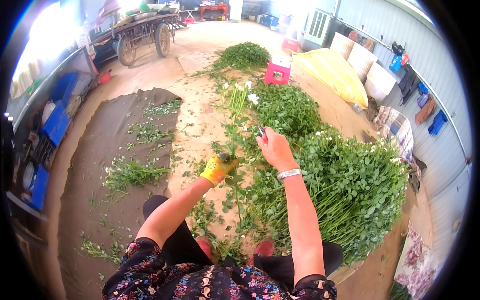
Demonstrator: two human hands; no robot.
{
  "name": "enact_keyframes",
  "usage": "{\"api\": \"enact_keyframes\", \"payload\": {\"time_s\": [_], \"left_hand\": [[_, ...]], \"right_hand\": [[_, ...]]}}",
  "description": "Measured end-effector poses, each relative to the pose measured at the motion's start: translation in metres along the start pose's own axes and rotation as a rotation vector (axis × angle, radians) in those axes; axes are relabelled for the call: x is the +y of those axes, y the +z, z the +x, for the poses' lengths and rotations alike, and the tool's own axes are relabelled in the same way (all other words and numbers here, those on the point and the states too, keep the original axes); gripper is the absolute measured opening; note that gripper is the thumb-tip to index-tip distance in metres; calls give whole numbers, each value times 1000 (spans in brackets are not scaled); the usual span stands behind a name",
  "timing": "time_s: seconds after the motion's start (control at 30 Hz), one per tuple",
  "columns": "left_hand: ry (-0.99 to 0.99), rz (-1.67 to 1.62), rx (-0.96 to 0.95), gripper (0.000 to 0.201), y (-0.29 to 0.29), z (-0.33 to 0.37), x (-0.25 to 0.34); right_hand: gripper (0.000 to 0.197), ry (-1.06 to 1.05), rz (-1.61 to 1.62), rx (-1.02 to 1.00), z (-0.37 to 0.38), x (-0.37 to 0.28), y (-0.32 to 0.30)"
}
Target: The person trims leaves from flower stems using shears and then lays the trimmed flowers on a mat on the floor.
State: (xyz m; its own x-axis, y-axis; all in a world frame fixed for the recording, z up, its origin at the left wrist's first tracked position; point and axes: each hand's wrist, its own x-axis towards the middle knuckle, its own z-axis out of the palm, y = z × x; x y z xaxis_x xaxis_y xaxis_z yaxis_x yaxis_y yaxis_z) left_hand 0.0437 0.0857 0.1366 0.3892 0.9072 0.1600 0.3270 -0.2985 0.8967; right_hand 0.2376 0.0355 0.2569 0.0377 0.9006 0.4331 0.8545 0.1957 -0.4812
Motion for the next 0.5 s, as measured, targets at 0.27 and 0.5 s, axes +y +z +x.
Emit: {"api": "enact_keyframes", "payload": {"time_s": [0.27,0.5], "left_hand": [[-44,-63,-60,33,1,-1,0],[-3,57,-65,40,-5,-8,20]], "right_hand": [[30,-30,11,-38,17,1,-5],[28,17,52,-134,33,13,-9]]}}
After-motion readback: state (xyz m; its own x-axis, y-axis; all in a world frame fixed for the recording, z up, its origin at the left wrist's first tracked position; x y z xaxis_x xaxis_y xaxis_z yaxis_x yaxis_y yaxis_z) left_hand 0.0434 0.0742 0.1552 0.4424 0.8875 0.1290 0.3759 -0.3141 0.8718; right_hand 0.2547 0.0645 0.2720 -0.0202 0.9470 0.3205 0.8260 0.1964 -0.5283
